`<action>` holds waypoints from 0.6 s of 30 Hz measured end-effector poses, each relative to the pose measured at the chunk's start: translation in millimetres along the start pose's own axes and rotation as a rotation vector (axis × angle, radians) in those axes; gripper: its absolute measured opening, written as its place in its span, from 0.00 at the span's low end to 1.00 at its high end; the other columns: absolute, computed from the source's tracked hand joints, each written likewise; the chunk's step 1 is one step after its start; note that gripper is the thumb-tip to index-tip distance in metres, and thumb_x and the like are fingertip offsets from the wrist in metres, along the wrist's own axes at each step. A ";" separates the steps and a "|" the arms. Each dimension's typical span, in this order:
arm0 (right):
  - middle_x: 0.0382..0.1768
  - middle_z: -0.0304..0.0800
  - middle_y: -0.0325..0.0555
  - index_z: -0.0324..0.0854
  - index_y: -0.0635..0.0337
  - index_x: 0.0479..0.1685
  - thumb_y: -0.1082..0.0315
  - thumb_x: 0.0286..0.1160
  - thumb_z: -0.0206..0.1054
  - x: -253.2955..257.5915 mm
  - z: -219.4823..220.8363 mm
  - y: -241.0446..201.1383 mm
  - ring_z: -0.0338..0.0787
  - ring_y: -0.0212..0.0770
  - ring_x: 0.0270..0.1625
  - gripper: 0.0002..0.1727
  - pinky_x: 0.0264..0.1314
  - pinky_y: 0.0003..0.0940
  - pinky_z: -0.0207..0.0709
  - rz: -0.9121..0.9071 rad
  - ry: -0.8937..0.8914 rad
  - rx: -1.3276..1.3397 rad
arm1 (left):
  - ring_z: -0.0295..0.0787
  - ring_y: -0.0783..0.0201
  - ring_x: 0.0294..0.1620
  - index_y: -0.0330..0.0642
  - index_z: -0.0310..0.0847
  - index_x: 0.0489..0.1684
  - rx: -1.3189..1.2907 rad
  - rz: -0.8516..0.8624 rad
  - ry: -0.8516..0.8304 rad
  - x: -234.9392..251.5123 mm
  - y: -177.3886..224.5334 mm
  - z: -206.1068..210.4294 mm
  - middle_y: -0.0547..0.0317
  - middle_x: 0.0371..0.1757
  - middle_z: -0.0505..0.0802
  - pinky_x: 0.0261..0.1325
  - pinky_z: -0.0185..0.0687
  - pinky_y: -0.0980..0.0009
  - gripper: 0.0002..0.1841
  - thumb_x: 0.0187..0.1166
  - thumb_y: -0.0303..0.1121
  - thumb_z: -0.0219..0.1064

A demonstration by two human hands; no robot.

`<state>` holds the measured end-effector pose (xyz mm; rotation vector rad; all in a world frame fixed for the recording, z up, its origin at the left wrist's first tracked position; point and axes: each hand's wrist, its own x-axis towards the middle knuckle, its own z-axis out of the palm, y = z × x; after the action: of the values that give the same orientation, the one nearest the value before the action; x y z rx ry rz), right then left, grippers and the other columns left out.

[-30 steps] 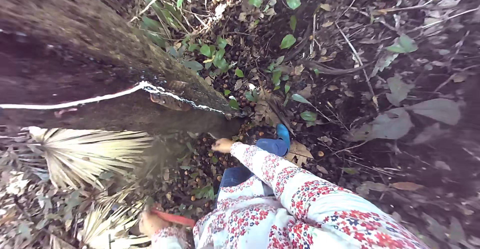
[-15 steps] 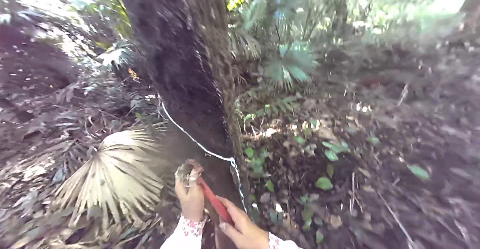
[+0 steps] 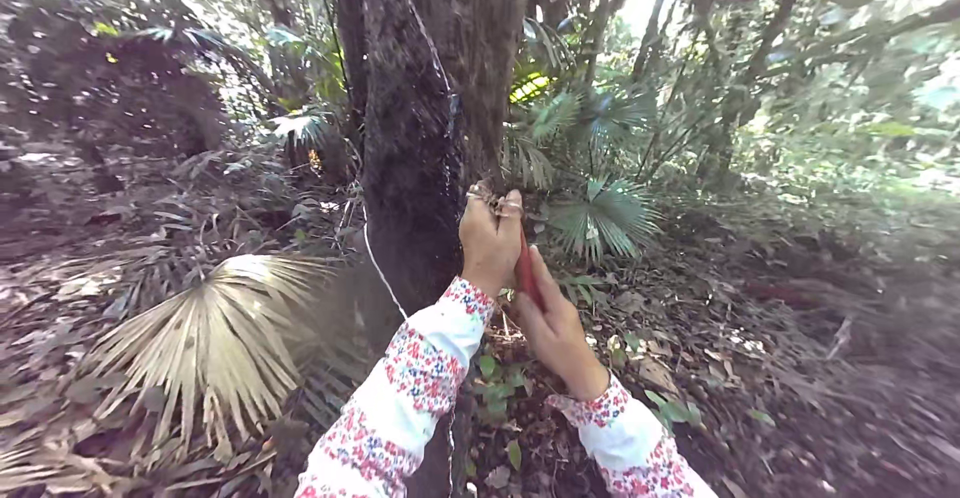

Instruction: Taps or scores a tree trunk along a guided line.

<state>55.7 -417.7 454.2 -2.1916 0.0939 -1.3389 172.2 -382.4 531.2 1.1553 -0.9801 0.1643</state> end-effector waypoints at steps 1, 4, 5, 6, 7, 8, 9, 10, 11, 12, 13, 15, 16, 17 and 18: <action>0.63 0.86 0.65 0.58 0.80 0.85 0.70 0.85 0.54 6.8 -5.2 -0.4 0.85 0.24 0.38 0.32 0.42 0.22 0.81 0.034 -0.020 -0.002 | 0.90 0.58 0.52 0.28 0.73 0.70 0.026 -0.010 0.011 7.3 -0.1 3.4 0.42 0.51 0.91 0.60 0.84 0.56 0.23 0.88 0.40 0.56; 0.55 0.89 0.57 0.57 0.72 0.89 0.66 0.87 0.53 20.2 -18.6 0.3 0.81 0.27 0.31 0.32 0.34 0.25 0.79 0.118 -0.085 0.010 | 0.90 0.56 0.51 0.30 0.76 0.65 0.087 -0.062 0.022 23.4 -0.4 12.2 0.45 0.46 0.91 0.60 0.83 0.52 0.22 0.87 0.42 0.56; 0.51 0.88 0.54 0.57 0.70 0.90 0.65 0.88 0.52 22.3 -22.1 0.4 0.79 0.26 0.29 0.32 0.31 0.24 0.78 0.135 -0.097 0.025 | 0.90 0.56 0.49 0.31 0.76 0.64 0.096 -0.072 0.021 25.1 1.2 13.9 0.46 0.45 0.91 0.59 0.83 0.52 0.21 0.87 0.42 0.56; 0.51 0.88 0.52 0.56 0.68 0.90 0.64 0.88 0.52 23.7 -26.0 -0.9 0.77 0.25 0.28 0.33 0.29 0.24 0.76 0.153 -0.111 0.042 | 0.89 0.56 0.48 0.31 0.76 0.63 0.093 -0.084 0.022 25.5 3.5 15.6 0.47 0.43 0.91 0.57 0.83 0.52 0.21 0.88 0.42 0.56; 0.51 0.88 0.51 0.55 0.66 0.91 0.64 0.88 0.52 24.8 -30.3 -3.4 0.76 0.24 0.27 0.33 0.28 0.24 0.75 0.168 -0.122 0.042 | 0.89 0.56 0.46 0.32 0.77 0.62 0.088 -0.096 0.027 25.1 5.6 17.2 0.48 0.42 0.90 0.56 0.83 0.52 0.20 0.88 0.42 0.55; 0.51 0.88 0.51 0.55 0.65 0.91 0.64 0.88 0.52 26.5 -34.9 -6.3 0.76 0.24 0.26 0.33 0.28 0.24 0.75 0.170 -0.130 0.025 | 0.89 0.56 0.46 0.33 0.77 0.62 0.079 -0.108 0.029 24.3 7.9 18.3 0.48 0.42 0.90 0.55 0.83 0.51 0.20 0.89 0.43 0.54; 0.52 0.89 0.53 0.56 0.64 0.91 0.65 0.88 0.53 29.1 -40.0 -8.7 0.77 0.25 0.27 0.33 0.29 0.25 0.76 0.163 -0.141 -0.009 | 0.89 0.55 0.45 0.33 0.76 0.63 0.067 -0.115 0.034 23.8 9.8 19.6 0.47 0.41 0.90 0.53 0.83 0.51 0.21 0.90 0.44 0.53; 0.52 0.89 0.53 0.57 0.63 0.91 0.65 0.88 0.53 32.4 -45.1 -9.0 0.79 0.26 0.28 0.32 0.32 0.25 0.77 0.145 -0.150 -0.057 | 0.88 0.54 0.44 0.32 0.75 0.65 0.048 -0.114 0.039 23.9 11.3 21.0 0.45 0.41 0.89 0.51 0.83 0.50 0.22 0.91 0.44 0.52; 0.49 0.90 0.54 0.58 0.62 0.91 0.65 0.87 0.53 37.3 -49.5 -7.9 0.81 0.28 0.30 0.32 0.35 0.28 0.79 0.122 -0.157 -0.112 | 0.88 0.55 0.44 0.32 0.76 0.65 0.033 -0.115 0.056 26.7 12.3 23.7 0.46 0.41 0.89 0.53 0.83 0.51 0.22 0.91 0.43 0.51; 0.48 0.91 0.54 0.58 0.61 0.91 0.65 0.87 0.54 43.4 -52.4 -5.6 0.83 0.31 0.32 0.32 0.38 0.30 0.79 0.101 -0.164 -0.154 | 0.88 0.56 0.45 0.31 0.75 0.64 0.020 -0.118 0.073 30.9 12.8 26.3 0.47 0.41 0.89 0.55 0.83 0.52 0.21 0.92 0.42 0.51; 0.49 0.91 0.55 0.58 0.60 0.92 0.66 0.87 0.55 50.4 -53.0 -2.1 0.84 0.32 0.34 0.33 0.40 0.32 0.80 0.074 -0.162 -0.179 | 0.88 0.56 0.48 0.30 0.74 0.66 0.012 -0.115 0.080 36.5 13.4 27.4 0.46 0.44 0.89 0.58 0.82 0.52 0.22 0.92 0.42 0.50; 0.55 0.91 0.59 0.57 0.58 0.93 0.66 0.87 0.55 64.3 -50.4 2.5 0.89 0.39 0.41 0.33 0.46 0.39 0.83 0.043 -0.158 -0.193 | 0.88 0.54 0.53 0.29 0.73 0.69 0.025 -0.078 0.075 51.6 14.5 25.5 0.42 0.49 0.90 0.63 0.81 0.52 0.22 0.92 0.41 0.50; 0.55 0.91 0.59 0.57 0.58 0.93 0.67 0.87 0.55 68.4 -47.7 5.6 0.89 0.39 0.40 0.33 0.46 0.40 0.83 0.036 -0.149 -0.175 | 0.88 0.53 0.56 0.29 0.73 0.70 0.043 -0.063 0.049 58.3 15.1 21.5 0.41 0.51 0.90 0.65 0.80 0.51 0.23 0.92 0.41 0.50; 0.52 0.91 0.57 0.56 0.57 0.93 0.66 0.88 0.55 69.5 -45.3 8.4 0.86 0.36 0.36 0.33 0.42 0.37 0.82 0.047 -0.145 -0.139 | 0.88 0.52 0.59 0.29 0.73 0.71 0.064 -0.050 0.004 62.4 14.5 14.9 0.40 0.55 0.90 0.68 0.79 0.51 0.23 0.93 0.41 0.50; 0.47 0.90 0.52 0.55 0.55 0.93 0.65 0.88 0.55 68.0 -44.5 9.1 0.83 0.33 0.31 0.34 0.36 0.33 0.80 0.080 -0.151 -0.090 | 0.87 0.52 0.62 0.28 0.73 0.71 0.094 -0.028 -0.051 63.9 13.4 5.9 0.39 0.57 0.90 0.70 0.78 0.50 0.23 0.93 0.40 0.50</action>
<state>54.2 -467.3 519.2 -2.3307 0.1853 -1.1417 199.2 -404.2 586.8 1.2644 -1.0088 0.1605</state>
